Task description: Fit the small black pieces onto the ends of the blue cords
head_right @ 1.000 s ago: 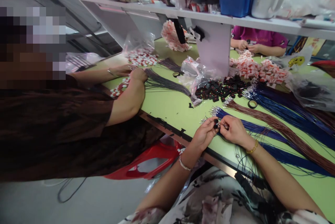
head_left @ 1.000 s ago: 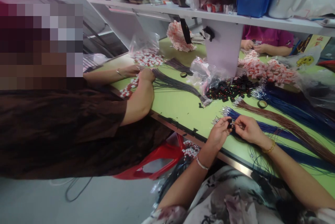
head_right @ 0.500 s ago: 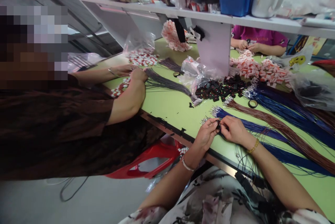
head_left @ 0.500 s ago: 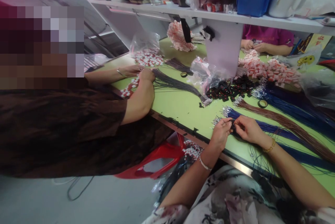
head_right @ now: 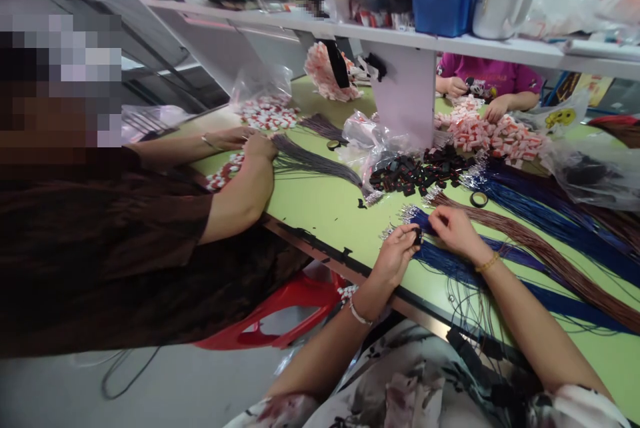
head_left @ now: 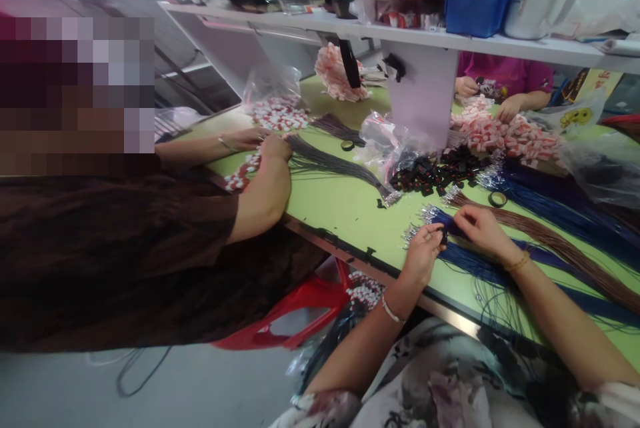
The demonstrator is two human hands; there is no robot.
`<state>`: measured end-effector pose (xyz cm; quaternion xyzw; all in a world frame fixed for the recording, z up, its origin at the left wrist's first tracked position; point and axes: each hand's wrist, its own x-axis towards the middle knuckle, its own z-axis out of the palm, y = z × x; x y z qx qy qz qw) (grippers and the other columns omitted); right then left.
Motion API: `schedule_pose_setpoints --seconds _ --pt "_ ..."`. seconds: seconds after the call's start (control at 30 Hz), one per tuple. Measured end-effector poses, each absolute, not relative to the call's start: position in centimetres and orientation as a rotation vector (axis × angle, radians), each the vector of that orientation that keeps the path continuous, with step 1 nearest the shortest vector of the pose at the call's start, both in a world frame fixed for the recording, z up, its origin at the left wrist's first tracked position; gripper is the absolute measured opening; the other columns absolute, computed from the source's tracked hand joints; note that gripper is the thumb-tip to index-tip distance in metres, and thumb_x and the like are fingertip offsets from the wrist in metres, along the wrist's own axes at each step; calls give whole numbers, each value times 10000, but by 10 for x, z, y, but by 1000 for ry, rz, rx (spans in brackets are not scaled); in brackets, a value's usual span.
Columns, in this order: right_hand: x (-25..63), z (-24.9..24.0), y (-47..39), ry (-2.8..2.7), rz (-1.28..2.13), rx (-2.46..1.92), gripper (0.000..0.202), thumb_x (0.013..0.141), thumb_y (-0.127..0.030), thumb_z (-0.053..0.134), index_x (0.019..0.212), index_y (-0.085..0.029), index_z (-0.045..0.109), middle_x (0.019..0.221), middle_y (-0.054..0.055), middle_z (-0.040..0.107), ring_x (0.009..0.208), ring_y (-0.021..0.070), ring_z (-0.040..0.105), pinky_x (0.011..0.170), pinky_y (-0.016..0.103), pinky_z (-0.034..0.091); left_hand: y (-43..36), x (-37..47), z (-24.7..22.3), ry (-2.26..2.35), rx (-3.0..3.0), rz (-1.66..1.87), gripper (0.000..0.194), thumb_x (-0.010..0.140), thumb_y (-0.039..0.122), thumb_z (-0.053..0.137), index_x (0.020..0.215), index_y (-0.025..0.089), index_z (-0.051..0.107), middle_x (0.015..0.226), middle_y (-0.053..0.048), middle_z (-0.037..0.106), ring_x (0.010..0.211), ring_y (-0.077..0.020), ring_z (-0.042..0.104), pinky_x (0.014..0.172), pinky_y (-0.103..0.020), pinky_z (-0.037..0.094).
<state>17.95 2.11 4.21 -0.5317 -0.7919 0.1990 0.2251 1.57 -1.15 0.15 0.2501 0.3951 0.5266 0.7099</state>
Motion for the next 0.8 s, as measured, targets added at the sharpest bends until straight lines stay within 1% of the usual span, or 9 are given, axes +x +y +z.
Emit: schedule_pose_setpoints --seconds 0.13,0.2,0.3,0.37,0.43,0.5,0.6,0.7,0.8 --pt "191 34 52 -2237 95 -1910 156 852 -262 499 843 -177 629 842 81 628 702 165 547 569 252 300 -8 20 -2 849 563 1144 356 607 322 773 883 151 626 781 -17 578 683 -101 546 626 -229 434" --pt "192 29 58 -2321 -18 -1947 185 877 -257 465 849 -170 627 868 107 623 734 182 558 566 265 287 -8 20 -3 839 574 1127 359 612 325 775 889 150 629 769 -18 577 673 -102 541 623 -233 436" --pt "194 23 59 -2398 -81 -1885 208 900 -214 408 878 -147 603 886 130 624 756 196 559 583 276 284 -8 18 -6 817 591 1117 352 630 321 769 901 146 630 781 -28 587 676 -104 542 628 -238 439" --pt "198 22 57 -2379 -45 -1871 201 905 -201 392 916 -140 583 873 126 628 735 193 553 591 277 281 -8 17 -8 811 596 1113 347 638 318 765 906 144 630 790 -32 592 682 -106 546 628 -239 441" --pt "203 22 57 -2305 33 -1868 199 911 -219 382 933 -145 565 812 102 627 685 184 537 592 274 282 -8 16 -8 809 595 1109 345 640 316 764 908 144 629 793 -34 595 690 -110 553 630 -239 445" --pt "205 24 56 -2229 132 -1807 181 903 -240 393 902 -157 554 743 66 611 637 170 516 593 266 296 -8 17 -7 810 590 1106 347 638 315 765 908 145 629 794 -35 598 695 -111 557 636 -240 450" --pt "198 30 56 -2148 302 -1609 136 861 -231 425 812 -176 539 702 27 587 617 149 496 606 249 333 -9 17 -5 815 580 1106 349 632 314 768 905 150 627 794 -31 598 694 -107 557 646 -236 457" --pt "183 36 56 -2075 452 -1448 133 833 -228 437 760 -182 539 688 11 575 618 137 488 608 240 356 -10 17 -4 815 578 1111 342 637 306 764 909 155 623 789 -24 593 698 -105 557 654 -233 460" --pt "170 39 56 -1987 573 -1371 144 819 -261 463 739 -180 550 668 1 560 597 127 471 581 234 361 -11 16 -4 807 579 1115 342 642 298 763 917 155 618 786 -20 589 703 -106 560 661 -237 463"
